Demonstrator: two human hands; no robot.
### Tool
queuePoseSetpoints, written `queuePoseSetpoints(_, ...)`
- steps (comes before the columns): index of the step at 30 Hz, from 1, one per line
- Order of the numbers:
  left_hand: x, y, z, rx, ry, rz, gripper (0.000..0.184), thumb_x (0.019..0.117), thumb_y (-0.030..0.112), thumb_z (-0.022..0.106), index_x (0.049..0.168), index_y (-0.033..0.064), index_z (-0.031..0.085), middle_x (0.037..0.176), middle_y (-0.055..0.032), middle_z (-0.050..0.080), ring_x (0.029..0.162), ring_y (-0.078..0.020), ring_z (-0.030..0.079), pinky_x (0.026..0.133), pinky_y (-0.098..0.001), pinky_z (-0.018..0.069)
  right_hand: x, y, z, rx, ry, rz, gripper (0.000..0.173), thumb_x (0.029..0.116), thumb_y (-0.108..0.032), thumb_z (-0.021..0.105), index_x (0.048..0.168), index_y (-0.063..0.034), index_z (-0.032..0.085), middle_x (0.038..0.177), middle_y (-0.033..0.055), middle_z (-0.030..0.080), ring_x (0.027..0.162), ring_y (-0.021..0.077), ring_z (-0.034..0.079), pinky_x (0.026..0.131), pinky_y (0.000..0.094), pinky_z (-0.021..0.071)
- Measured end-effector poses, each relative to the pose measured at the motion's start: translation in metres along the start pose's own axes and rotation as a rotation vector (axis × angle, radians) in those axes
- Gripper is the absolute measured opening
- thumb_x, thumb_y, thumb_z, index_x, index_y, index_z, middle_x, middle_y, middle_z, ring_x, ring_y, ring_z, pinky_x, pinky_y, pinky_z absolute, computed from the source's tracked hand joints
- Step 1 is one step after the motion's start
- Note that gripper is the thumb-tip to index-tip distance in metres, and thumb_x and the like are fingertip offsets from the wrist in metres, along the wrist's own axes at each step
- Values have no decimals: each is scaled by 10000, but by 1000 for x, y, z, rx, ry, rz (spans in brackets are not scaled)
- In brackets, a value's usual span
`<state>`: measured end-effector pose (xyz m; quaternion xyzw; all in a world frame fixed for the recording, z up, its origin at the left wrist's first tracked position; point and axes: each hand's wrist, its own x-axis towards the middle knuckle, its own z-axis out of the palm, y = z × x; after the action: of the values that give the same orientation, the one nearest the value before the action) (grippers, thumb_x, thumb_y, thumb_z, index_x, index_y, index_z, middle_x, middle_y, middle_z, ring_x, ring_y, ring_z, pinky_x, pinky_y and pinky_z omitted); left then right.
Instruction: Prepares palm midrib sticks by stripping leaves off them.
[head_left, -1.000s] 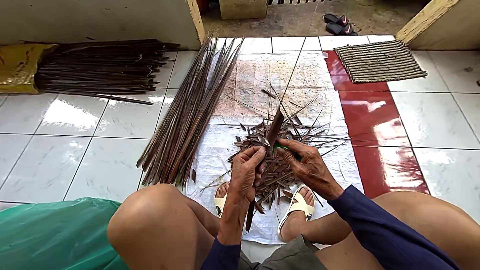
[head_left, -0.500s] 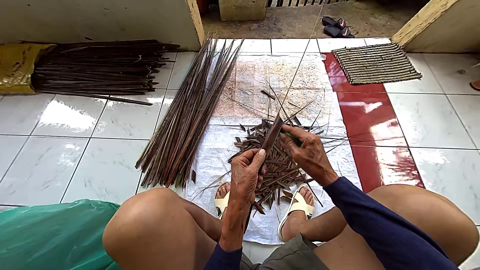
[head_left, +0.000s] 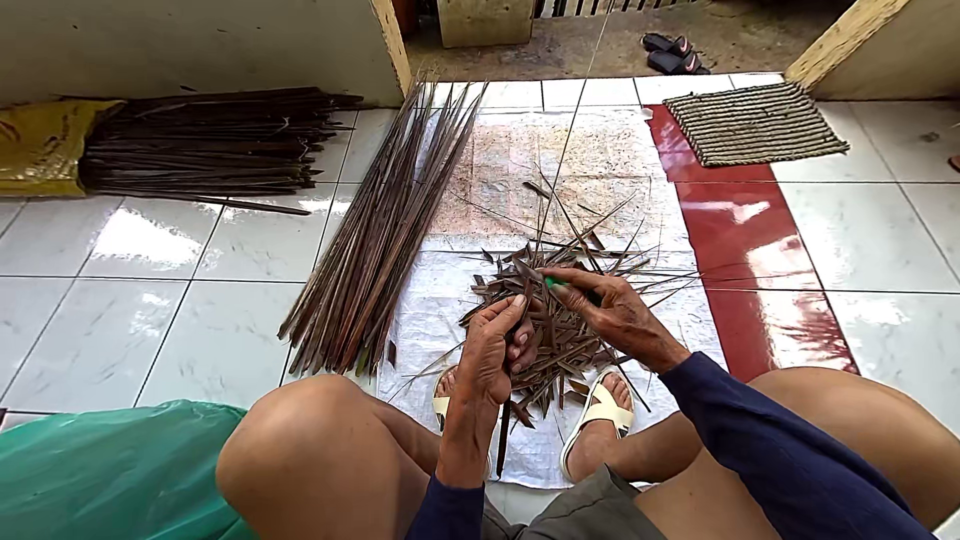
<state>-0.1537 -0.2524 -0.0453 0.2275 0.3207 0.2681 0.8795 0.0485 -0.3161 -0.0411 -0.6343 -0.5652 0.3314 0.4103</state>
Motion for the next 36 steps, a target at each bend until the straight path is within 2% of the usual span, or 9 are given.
queuePoseSetpoints(4, 3, -2, -4, -173, -152, -96, 317, 1115, 210, 408, 1099, -19, 628, 602, 11, 453, 407, -53, 406, 377, -178, 376, -1, 1, -1, 9, -8, -10, 315, 1057, -304, 587, 1349, -259, 697, 1153, -80, 733, 831, 40, 662, 736, 263, 558)
queuePoseSetpoints(6, 4, -3, -4, -229, -192, -124, 319, 1118, 218, 396, 1100, -10, 619, 606, 13, 450, 412, -54, 402, 383, -176, 374, 0, 3, -1, -42, 27, -43, 318, 1055, -317, 588, 1351, -265, 693, 1197, -88, 725, 919, 32, 679, 806, 278, 576)
queuePoseSetpoints(11, 5, -4, -5, -298, -245, -149, 317, 1118, 226, 392, 1108, -7, 607, 616, 15, 445, 419, -53, 400, 394, -173, 377, 3, 2, 1, -148, 105, -82, 322, 1059, -347, 571, 1352, -290, 690, 1196, -91, 725, 983, 30, 683, 873, 322, 583)
queuePoseSetpoints(15, 4, -6, -4, -305, -267, -169, 307, 1116, 219, 399, 1106, -3, 611, 618, 16, 449, 423, -55, 410, 399, -176, 389, 6, 1, 0, -161, 163, -85, 317, 1061, -328, 568, 1351, -287, 689, 1191, -83, 724, 942, 34, 681, 824, 316, 580)
queuePoseSetpoints(21, 3, -9, -7, -277, -299, -182, 314, 1118, 219, 392, 1102, -4, 612, 619, 19, 457, 427, -54, 419, 402, -178, 392, 28, -1, -10, -124, 205, -36, 322, 1061, -349, 562, 1343, -271, 697, 1093, -50, 745, 830, 48, 661, 773, 314, 551)
queuePoseSetpoints(24, 2, -11, -8, -256, -297, -192, 305, 1115, 212, 403, 1104, -7, 614, 618, 15, 464, 425, -53, 424, 400, -179, 398, 49, 4, -20, -114, 259, -27, 332, 1069, -345, 543, 1352, -259, 692, 861, -8, 688, 650, 100, 566, 629, 338, 491)
queuePoseSetpoints(25, 2, -12, -8, -256, -293, -192, 302, 1114, 213, 409, 1105, -8, 615, 620, 13, 467, 424, -55, 423, 400, -180, 399, 56, 7, -25, -94, 277, -21, 341, 1073, -343, 534, 1363, -248, 685, 798, 5, 641, 616, 119, 523, 600, 345, 460)
queuePoseSetpoints(30, 4, -12, -11, -178, -170, -114, 313, 1122, 216, 388, 1111, -11, 603, 619, 3, 458, 422, -67, 425, 395, -191, 406, 64, 7, -33, -29, 404, 11, 354, 1089, -309, 510, 1396, -210, 656, 791, 25, 609, 627, 138, 516, 597, 329, 454)
queuePoseSetpoints(36, 1, -11, -3, 62, 91, 67, 289, 1100, 178, 477, 1122, -53, 650, 642, -71, 513, 443, -101, 452, 397, -227, 411, 24, -5, 1, 102, 163, 96, 343, 1068, -368, 546, 1317, -176, 682, 846, 18, 656, 665, 140, 564, 611, 335, 484)
